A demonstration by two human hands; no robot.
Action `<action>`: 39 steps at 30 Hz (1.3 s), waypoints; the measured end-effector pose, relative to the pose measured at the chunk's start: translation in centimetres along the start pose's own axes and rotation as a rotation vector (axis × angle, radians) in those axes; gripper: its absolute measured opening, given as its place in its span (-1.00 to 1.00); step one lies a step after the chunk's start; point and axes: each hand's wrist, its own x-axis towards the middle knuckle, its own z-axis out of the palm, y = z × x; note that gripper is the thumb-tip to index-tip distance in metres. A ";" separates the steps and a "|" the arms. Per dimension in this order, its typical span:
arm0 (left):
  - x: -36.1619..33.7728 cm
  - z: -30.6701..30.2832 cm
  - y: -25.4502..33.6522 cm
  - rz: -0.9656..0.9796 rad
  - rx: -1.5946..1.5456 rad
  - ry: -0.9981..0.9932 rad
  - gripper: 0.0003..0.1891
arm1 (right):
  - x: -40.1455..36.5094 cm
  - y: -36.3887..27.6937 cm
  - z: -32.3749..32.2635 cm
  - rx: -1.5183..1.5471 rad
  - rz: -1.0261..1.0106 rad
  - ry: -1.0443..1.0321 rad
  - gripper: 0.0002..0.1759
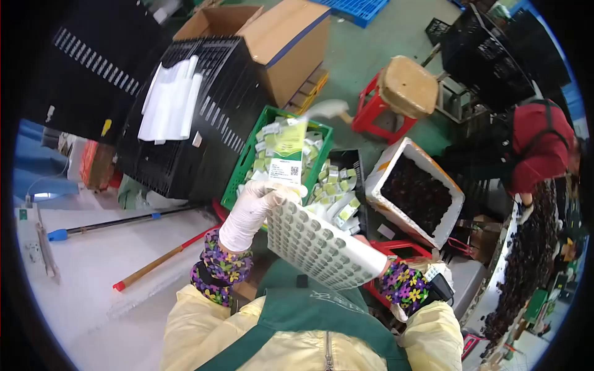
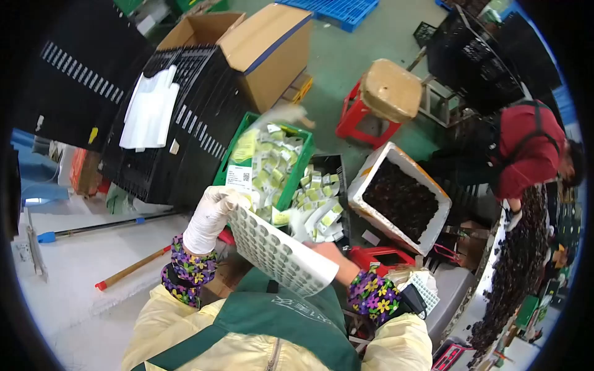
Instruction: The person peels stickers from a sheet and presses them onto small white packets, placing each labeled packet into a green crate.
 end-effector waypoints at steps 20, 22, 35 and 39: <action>4.4 17.9 -0.8 0.173 0.627 -0.491 -0.86 | -13.2 -3.0 -7.1 0.741 -0.138 0.825 -0.75; 4.4 18.0 -0.1 0.190 0.596 -0.496 -0.87 | -12.9 -3.6 -6.3 0.675 -0.159 0.818 -0.75; 3.0 17.6 1.3 -0.039 0.606 -0.617 -0.84 | -15.2 -7.4 -10.5 0.947 -0.057 0.787 -0.81; 3.3 17.4 1.1 0.252 0.607 -0.640 -0.82 | -15.0 -8.6 -9.7 0.380 -0.077 1.023 -0.93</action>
